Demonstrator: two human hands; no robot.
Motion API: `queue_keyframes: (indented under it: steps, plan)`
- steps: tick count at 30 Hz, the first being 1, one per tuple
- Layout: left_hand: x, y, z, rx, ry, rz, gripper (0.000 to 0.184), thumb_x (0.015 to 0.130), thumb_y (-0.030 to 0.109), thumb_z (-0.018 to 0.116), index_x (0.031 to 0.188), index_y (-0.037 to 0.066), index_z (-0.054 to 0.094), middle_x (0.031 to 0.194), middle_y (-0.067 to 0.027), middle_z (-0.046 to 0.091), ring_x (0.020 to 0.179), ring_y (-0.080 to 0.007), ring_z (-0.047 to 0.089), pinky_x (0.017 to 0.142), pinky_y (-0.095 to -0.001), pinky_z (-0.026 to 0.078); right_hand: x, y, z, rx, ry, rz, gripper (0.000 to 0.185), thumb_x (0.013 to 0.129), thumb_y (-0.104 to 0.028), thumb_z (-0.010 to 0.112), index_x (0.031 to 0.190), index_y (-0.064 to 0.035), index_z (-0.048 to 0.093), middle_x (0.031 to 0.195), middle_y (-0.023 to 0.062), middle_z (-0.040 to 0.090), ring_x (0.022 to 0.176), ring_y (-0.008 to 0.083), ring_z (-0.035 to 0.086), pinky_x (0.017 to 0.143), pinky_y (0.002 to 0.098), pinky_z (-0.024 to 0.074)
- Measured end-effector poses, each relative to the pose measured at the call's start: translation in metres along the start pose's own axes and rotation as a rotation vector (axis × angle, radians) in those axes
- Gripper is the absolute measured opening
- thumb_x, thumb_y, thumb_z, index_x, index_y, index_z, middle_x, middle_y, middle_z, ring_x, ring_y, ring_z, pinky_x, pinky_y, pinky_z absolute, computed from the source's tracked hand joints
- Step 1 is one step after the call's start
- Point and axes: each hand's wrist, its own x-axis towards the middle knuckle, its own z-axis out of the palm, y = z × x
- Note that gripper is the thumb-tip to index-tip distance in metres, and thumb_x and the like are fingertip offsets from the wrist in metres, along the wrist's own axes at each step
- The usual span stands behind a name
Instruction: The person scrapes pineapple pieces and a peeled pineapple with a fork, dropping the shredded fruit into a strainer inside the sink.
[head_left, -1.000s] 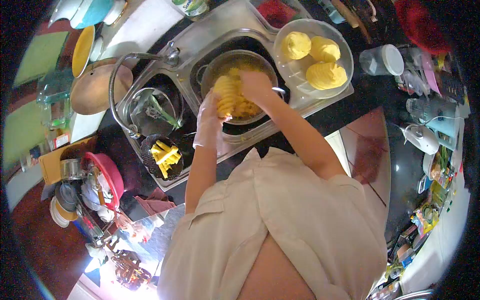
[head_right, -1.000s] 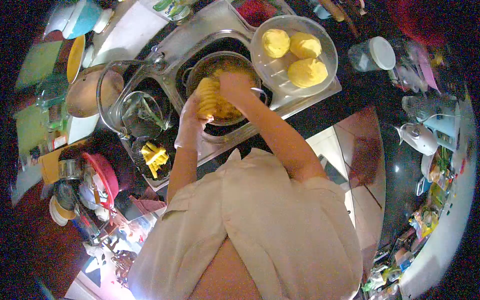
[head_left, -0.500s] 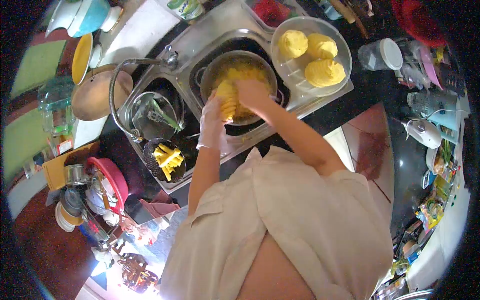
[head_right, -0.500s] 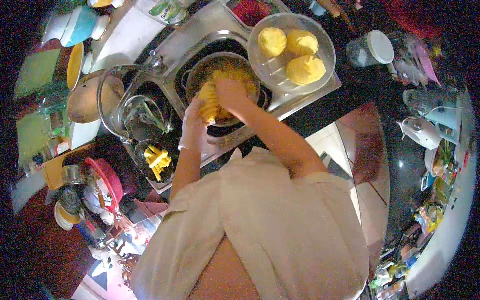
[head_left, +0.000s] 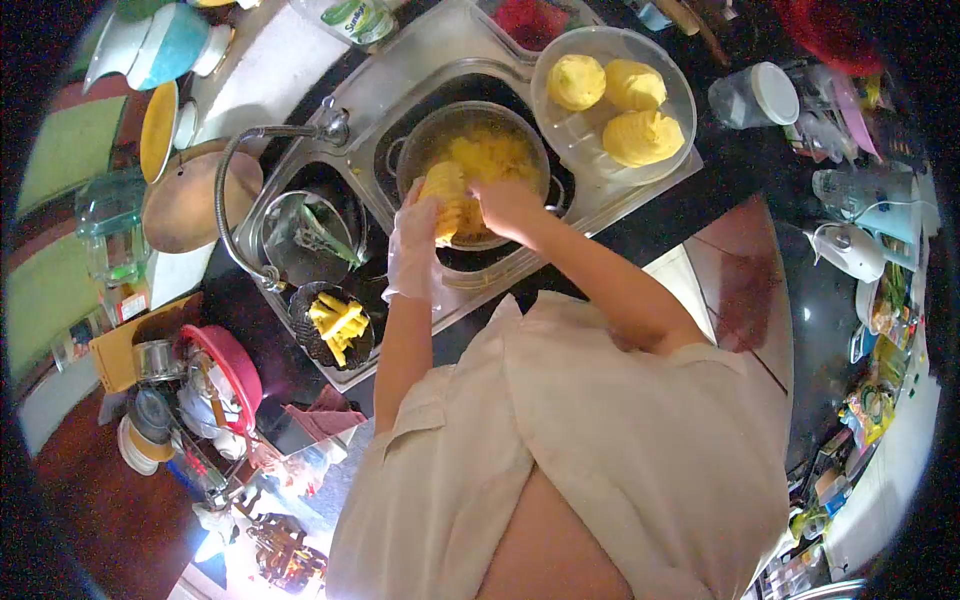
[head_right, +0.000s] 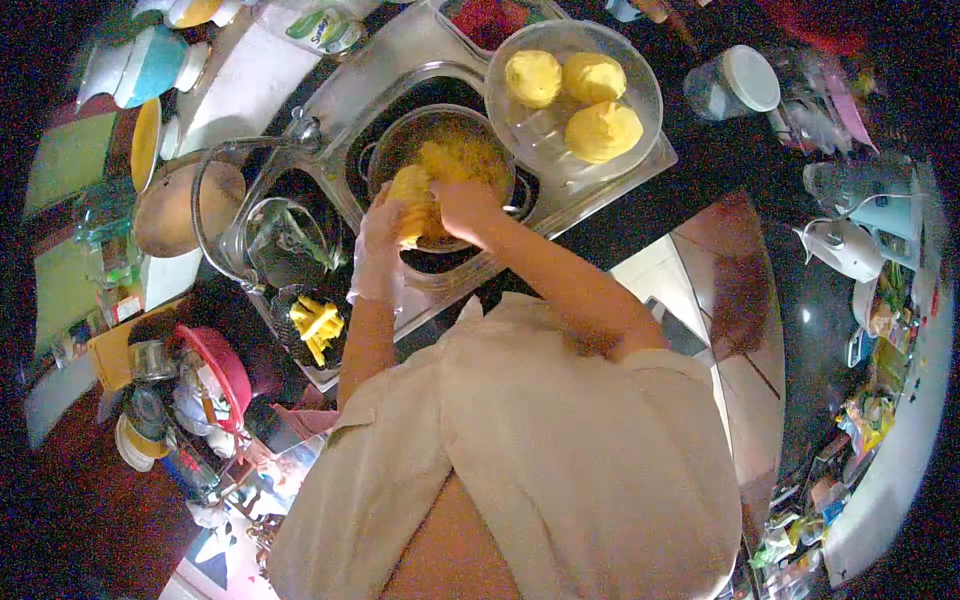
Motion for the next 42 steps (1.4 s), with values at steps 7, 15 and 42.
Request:
queue_keyframes:
  steps: [7,15,42]
  plan:
    - [0.005,-0.011,-0.005,0.204,-0.039,0.221,0.054,0.080,0.024,0.056,0.131,0.005,0.051,0.103,-0.0102,0.067,0.090,-0.0115,0.063,0.077,-0.0258,0.049,0.006,-0.004,0.002,-0.109,0.105,-0.003,0.026,0.088,-0.013,0.041,0.104,-0.0081,0.061,0.085,0.0167,0.067,0.079,0.0373,0.064,0.068,0.0491,0.0497]
    - [-0.028,0.031,0.011,0.324,-0.019,0.085,0.060,0.076,0.027,0.061,0.131,0.005,0.051,0.106,-0.0143,0.066,0.092,-0.0140,0.063,0.082,-0.0262,0.047,0.013,-0.003,-0.001,-0.098,0.110,0.036,0.027,0.090,-0.013,0.041,0.107,-0.0053,0.060,0.086,0.0197,0.066,0.084,0.0363,0.064,0.071,0.0486,0.0495]
    - [-0.040,0.041,0.016,0.256,-0.135,0.209,0.067,0.075,0.023,0.065,0.134,-0.002,0.044,0.120,-0.0141,0.059,0.103,-0.0164,0.060,0.087,-0.0265,0.046,0.024,-0.001,-0.032,-0.019,0.052,0.071,0.029,0.085,-0.010,0.045,0.110,-0.0102,0.061,0.088,0.0172,0.066,0.080,0.0379,0.065,0.071,0.0485,0.0510]
